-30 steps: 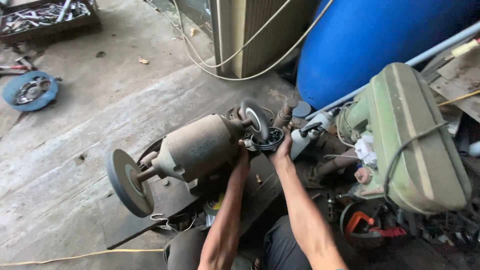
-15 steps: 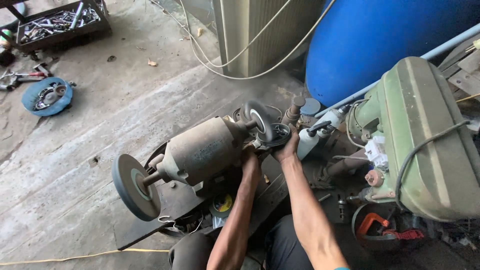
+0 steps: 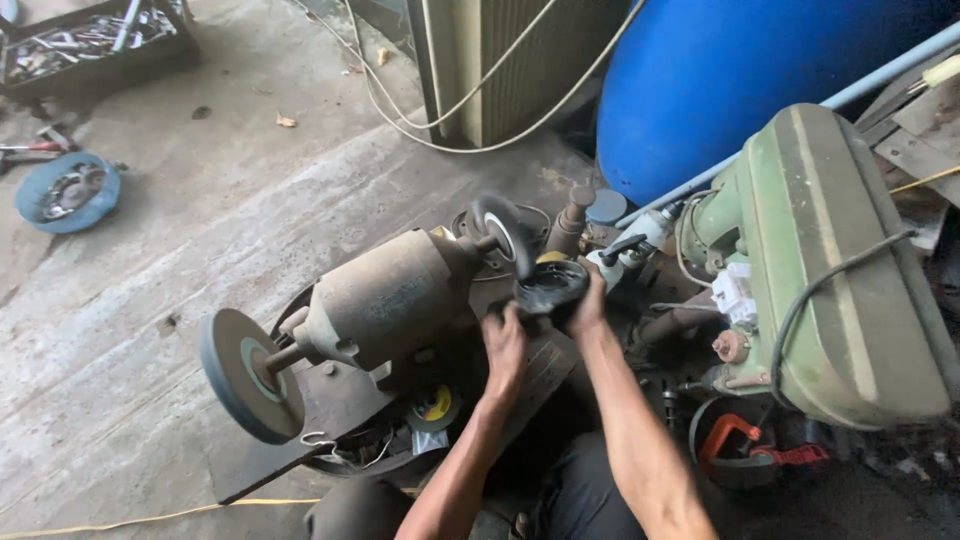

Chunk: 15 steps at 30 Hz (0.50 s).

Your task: The person sits on the floor and uses a bench grinder to smooth the edges of small metal parts. They hold each part with both hands against the spinning wheel, rotating it to grind different sides, then set it down and pick up another part to repeat the process.

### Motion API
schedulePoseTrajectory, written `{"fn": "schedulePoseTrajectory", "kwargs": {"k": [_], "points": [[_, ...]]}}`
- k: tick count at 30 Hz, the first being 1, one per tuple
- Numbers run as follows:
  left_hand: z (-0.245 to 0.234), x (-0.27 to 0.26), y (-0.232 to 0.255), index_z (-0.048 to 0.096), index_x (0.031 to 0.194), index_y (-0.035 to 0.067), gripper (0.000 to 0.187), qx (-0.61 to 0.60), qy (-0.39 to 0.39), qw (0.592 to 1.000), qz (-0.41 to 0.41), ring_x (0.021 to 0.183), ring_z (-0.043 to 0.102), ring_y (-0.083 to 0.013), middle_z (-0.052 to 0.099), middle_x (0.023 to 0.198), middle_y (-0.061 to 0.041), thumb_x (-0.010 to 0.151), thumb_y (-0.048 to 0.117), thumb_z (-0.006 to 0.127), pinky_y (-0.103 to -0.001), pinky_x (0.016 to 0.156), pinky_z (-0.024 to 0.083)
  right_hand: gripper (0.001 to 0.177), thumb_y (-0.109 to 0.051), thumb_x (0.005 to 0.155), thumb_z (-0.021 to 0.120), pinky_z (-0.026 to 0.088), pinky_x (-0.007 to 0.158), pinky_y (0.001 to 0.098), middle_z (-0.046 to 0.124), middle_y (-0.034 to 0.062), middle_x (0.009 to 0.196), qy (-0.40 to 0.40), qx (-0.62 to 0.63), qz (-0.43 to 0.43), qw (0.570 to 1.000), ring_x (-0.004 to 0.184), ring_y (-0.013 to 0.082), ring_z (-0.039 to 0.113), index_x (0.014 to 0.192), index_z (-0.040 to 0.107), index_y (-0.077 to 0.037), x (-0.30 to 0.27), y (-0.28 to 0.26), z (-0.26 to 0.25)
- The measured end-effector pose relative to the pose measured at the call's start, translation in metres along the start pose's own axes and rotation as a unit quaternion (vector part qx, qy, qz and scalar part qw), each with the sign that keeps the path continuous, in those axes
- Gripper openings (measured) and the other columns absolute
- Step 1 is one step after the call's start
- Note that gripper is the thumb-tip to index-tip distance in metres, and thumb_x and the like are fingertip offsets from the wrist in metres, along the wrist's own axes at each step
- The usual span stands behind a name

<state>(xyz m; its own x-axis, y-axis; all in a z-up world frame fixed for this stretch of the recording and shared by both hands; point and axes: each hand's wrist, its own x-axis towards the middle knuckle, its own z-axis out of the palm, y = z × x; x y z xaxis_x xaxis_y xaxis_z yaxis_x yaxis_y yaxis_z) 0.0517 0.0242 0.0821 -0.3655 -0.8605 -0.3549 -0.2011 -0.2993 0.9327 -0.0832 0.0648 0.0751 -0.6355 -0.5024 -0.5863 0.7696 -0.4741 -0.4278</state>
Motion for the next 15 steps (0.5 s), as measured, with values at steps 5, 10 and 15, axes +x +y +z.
{"fn": "schedulePoseTrajectory", "kwargs": {"k": [5,10,15], "points": [[-0.027,-0.079,0.103,0.060,0.132,-0.005,0.070,0.020,-0.161,0.981,-0.103,0.136,0.055,-0.0353,0.059,0.138,-0.032,0.093,0.053,0.061,-0.045,0.117,0.040,0.056,-0.044,0.085,0.066,0.045,0.108,0.0514,0.068,0.0228,0.124,-0.036,0.032,0.017,0.999,0.116,0.0384,0.064,0.119,0.068,-0.001,-0.032,-0.020,-0.007],[0.014,0.081,-0.071,0.070,0.096,-0.005,0.036,-0.106,-0.087,0.981,-0.140,0.081,0.077,-0.0349,0.072,0.085,-0.025,0.093,0.028,0.057,-0.048,0.068,0.061,0.078,-0.052,0.079,0.070,0.043,0.114,0.0528,0.060,0.0222,0.137,-0.021,0.088,0.008,0.996,0.126,0.0397,0.059,0.138,0.058,-0.002,-0.007,0.016,0.001],[0.008,0.069,-0.036,0.063,0.077,-0.006,0.024,-0.235,-0.023,0.965,-0.117,0.073,0.067,-0.0320,0.057,0.074,-0.020,0.087,0.016,0.060,-0.045,0.062,0.063,0.068,-0.048,0.084,0.069,0.042,0.115,0.0560,0.062,0.0222,0.134,-0.064,0.106,-0.002,0.992,0.123,0.0405,0.060,0.133,0.061,-0.001,0.005,0.025,0.036]]}}
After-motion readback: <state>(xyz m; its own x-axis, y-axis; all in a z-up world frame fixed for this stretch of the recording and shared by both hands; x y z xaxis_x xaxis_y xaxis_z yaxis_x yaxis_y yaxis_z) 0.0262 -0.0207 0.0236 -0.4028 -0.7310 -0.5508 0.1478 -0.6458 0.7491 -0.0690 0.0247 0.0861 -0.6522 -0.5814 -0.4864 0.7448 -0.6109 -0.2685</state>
